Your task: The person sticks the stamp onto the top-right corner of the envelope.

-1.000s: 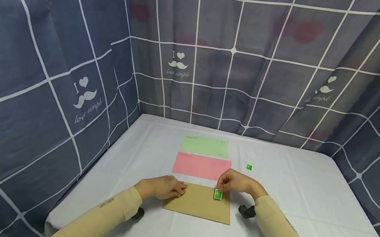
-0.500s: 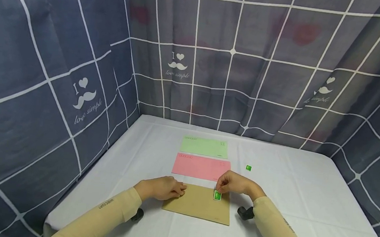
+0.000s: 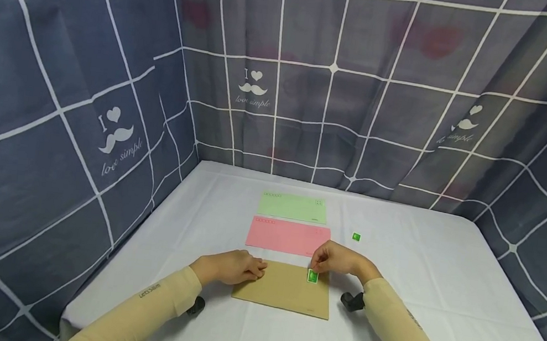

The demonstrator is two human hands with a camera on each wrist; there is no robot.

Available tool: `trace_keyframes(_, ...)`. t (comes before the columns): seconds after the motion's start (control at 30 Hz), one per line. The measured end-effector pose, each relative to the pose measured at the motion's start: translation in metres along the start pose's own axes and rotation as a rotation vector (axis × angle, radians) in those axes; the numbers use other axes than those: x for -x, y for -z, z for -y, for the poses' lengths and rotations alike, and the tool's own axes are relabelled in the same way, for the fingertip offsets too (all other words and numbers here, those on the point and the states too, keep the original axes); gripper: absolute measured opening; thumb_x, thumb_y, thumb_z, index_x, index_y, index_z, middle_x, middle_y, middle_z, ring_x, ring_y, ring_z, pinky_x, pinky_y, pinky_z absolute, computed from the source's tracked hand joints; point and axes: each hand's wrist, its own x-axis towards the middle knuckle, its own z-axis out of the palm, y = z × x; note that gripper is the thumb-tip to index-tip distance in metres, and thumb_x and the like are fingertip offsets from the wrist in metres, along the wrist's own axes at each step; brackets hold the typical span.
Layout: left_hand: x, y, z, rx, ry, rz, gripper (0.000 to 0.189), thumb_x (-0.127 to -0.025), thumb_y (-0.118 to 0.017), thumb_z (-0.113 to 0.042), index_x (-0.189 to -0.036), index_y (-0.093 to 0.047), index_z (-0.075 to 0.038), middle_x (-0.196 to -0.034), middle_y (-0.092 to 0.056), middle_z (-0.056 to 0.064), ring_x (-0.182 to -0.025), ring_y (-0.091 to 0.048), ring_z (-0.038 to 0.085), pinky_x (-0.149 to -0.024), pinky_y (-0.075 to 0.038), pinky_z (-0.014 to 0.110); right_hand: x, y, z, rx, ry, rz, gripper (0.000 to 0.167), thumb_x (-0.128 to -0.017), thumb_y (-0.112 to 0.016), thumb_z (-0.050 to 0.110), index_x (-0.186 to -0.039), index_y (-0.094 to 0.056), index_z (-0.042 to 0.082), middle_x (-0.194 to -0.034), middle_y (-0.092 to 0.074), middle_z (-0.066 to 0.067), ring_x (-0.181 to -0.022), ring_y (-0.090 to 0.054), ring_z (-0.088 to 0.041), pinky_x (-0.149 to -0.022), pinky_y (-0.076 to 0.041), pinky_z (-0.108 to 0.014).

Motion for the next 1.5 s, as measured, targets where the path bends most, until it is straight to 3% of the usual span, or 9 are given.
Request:
trace_keyframes(0.2,0.001,-0.003,0.000,0.010,-0.014,0.015,0.028,-0.101,-0.060,-0.015,-0.127,-0.069,-0.009,-0.149,-0.053,0.007,-0.141,-0.048,0.021,-0.115,-0.043,0.037,0.003,-0.006,-0.002,-0.021,0.008,-0.001,0.004,-0.088,-0.071,-0.001,-0.088,-0.075,-0.002,-0.077,-0.067,-0.001,-0.067,-0.050,-0.007,-0.062,-0.043,-0.019)
trace_keyframes(0.53,0.006,-0.007,0.006,0.058,-0.059,-0.019,0.028,-0.100,-0.061,-0.013,-0.126,-0.070,-0.008,-0.147,-0.054,0.011,-0.138,-0.051,0.027,-0.111,-0.047,0.041,0.003,-0.010,0.002,0.052,-0.016,-0.037,0.009,-0.086,-0.071,-0.003,-0.085,-0.076,0.004,-0.075,-0.066,0.004,-0.067,-0.050,-0.007,-0.062,-0.042,-0.019)
trace_keyframes(0.77,0.012,-0.013,0.011,0.127,-0.021,-0.035,0.030,-0.101,-0.059,-0.016,-0.129,-0.068,-0.011,-0.146,-0.054,0.010,-0.138,-0.051,0.027,-0.111,-0.047,0.042,-0.005,-0.017,0.004,0.051,-0.034,-0.030,0.010,-0.086,-0.071,-0.004,-0.084,-0.076,0.004,-0.075,-0.067,0.005,-0.068,-0.050,-0.007,-0.062,-0.044,-0.019)
trace_keyframes(1.5,0.029,-0.012,0.018,0.135,-0.061,-0.075,0.025,-0.101,-0.059,-0.016,-0.121,-0.073,-0.010,-0.142,-0.058,0.016,-0.135,-0.054,0.031,-0.108,-0.048,0.048,-0.023,-0.029,0.014,0.102,-0.045,-0.025,0.010,-0.086,-0.071,-0.005,-0.084,-0.076,0.004,-0.075,-0.066,0.007,-0.067,-0.050,-0.003,-0.063,-0.044,-0.015)
